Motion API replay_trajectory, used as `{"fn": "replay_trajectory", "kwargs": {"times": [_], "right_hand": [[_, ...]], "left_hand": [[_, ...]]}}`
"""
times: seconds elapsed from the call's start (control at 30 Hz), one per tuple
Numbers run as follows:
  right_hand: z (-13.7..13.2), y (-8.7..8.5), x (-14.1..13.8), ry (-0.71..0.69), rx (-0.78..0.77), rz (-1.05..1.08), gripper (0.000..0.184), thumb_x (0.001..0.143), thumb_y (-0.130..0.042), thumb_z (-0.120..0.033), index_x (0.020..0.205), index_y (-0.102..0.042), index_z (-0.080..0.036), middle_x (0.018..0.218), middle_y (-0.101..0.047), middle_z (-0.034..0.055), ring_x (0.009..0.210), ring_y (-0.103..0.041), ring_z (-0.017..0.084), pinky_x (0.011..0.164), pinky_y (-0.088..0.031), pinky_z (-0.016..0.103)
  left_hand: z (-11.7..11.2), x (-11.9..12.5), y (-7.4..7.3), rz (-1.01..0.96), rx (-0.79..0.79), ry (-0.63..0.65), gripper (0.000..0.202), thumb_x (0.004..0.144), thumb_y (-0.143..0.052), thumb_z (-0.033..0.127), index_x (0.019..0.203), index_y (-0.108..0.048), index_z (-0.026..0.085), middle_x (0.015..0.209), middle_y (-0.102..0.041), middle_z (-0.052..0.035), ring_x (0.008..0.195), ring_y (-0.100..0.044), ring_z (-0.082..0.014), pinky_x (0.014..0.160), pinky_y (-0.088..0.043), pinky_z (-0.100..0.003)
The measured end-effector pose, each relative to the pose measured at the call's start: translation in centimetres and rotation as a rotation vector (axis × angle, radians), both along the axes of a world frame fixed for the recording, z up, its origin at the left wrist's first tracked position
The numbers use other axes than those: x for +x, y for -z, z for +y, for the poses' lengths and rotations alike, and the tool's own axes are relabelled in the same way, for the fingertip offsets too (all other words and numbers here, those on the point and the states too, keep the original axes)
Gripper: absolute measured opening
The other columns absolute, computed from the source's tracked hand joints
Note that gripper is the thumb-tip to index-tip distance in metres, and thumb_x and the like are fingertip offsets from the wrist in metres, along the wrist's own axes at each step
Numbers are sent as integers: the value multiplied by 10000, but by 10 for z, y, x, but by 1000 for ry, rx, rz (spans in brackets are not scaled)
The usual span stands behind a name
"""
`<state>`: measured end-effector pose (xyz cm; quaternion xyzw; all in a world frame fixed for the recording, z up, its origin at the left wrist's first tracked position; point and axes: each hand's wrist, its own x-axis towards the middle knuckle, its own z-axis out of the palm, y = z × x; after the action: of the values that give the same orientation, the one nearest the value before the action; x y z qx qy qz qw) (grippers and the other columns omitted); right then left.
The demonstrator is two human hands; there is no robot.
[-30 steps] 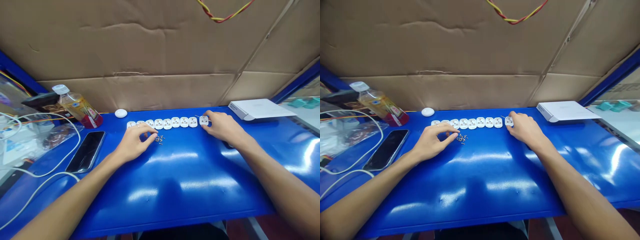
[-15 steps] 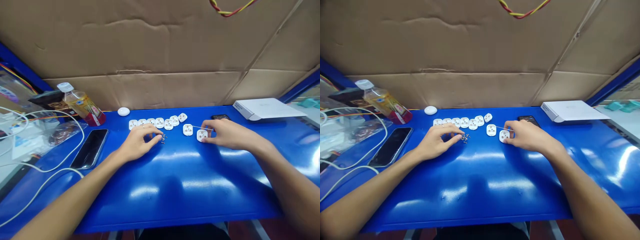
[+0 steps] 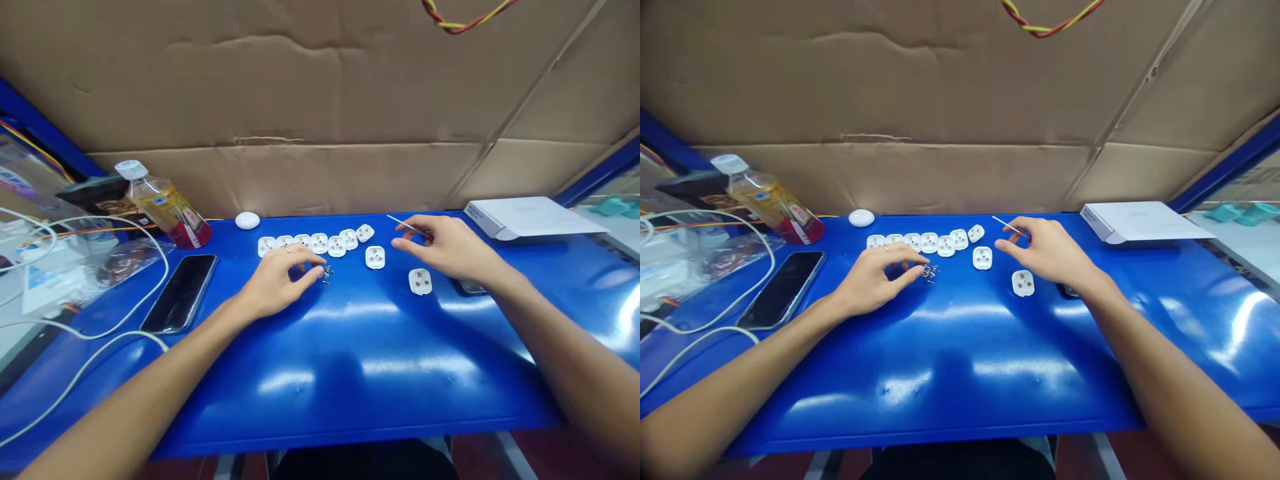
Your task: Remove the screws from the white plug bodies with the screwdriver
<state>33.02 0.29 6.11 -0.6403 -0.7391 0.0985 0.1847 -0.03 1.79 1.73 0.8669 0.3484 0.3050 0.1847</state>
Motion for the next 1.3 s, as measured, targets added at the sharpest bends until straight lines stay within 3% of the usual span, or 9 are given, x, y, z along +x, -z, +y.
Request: {"fn": "replay_trajectory", "kwargs": {"times": [0.17, 0.33, 0.5, 0.67, 0.97, 1.1, 1.2, 1.3], "right_hand": [[48, 8, -22, -56, -112, 30, 423, 919, -627, -601, 993, -811, -227, 980, -809, 90, 861, -724, 295, 732, -491, 373], [78, 15, -31, -116, -231, 178, 204, 847, -737, -382, 939, -806, -214, 924, -814, 72, 870, -730, 269, 758, -518, 346], [70, 22, -23, -136, -259, 251, 290, 850, -714, -355, 1086, -738, -189, 902, -804, 57, 739, -692, 200, 606, -486, 280], [58, 26, -9, -159, -251, 263, 426, 882, -688, -384, 1274, -704, -218, 897, -785, 29, 661, -626, 167, 561, -435, 265], [58, 36, -14, -250, -149, 257, 354, 906, -695, -423, 1189, -751, -219, 931, -798, 34, 790, -694, 210, 714, -514, 305], [54, 33, -12, -177, -64, 226, 418, 921, -684, -479, 1233, -738, -207, 1080, -797, 90, 919, -714, 254, 840, -531, 364], [43, 25, -8, -132, -34, 209, 365, 937, -648, -515, 1095, -773, -210, 1100, -792, 93, 973, -711, 267, 869, -522, 386], [30, 18, -8, -153, -107, 239, 372, 878, -703, -575, 985, -776, -226, 1036, -802, 59, 929, -718, 247, 844, -528, 370]], "left_hand": [[1, -1, 0, -10, 8, -5, 207, 978, -645, 321, 1051, -793, 195, 1025, -790, -65, 875, -708, -204, 791, -536, -340], [0, -1, -4, -29, 37, -6, 201, 979, -645, 312, 1051, -788, 189, 1022, -794, -66, 892, -708, -209, 819, -539, -351], [-2, 0, -6, -46, 37, -10, 191, 969, -653, 296, 1056, -786, 192, 1041, -792, -60, 876, -709, -204, 808, -547, -347], [-2, 0, -5, -35, 44, -6, 194, 973, -647, 311, 1047, -787, 199, 1041, -794, -63, 910, -719, -214, 825, -555, -354], [-2, 1, -2, -18, 69, 4, 195, 978, -647, 317, 1036, -790, 198, 1034, -795, -66, 941, -729, -223, 862, -564, -359], [-3, 1, -2, -5, 80, 7, 204, 982, -643, 331, 1047, -788, 203, 1031, -789, -63, 908, -719, -214, 824, -558, -351], [-3, 2, -2, 7, 113, 30, 215, 990, -632, 343, 1040, -786, 201, 1022, -782, -70, 890, -707, -215, 806, -550, -357], [-3, 2, -2, 12, 139, 38, 223, 991, -628, 349, 1051, -782, 200, 1025, -779, -79, 925, -706, -230, 838, -550, -379]]}}
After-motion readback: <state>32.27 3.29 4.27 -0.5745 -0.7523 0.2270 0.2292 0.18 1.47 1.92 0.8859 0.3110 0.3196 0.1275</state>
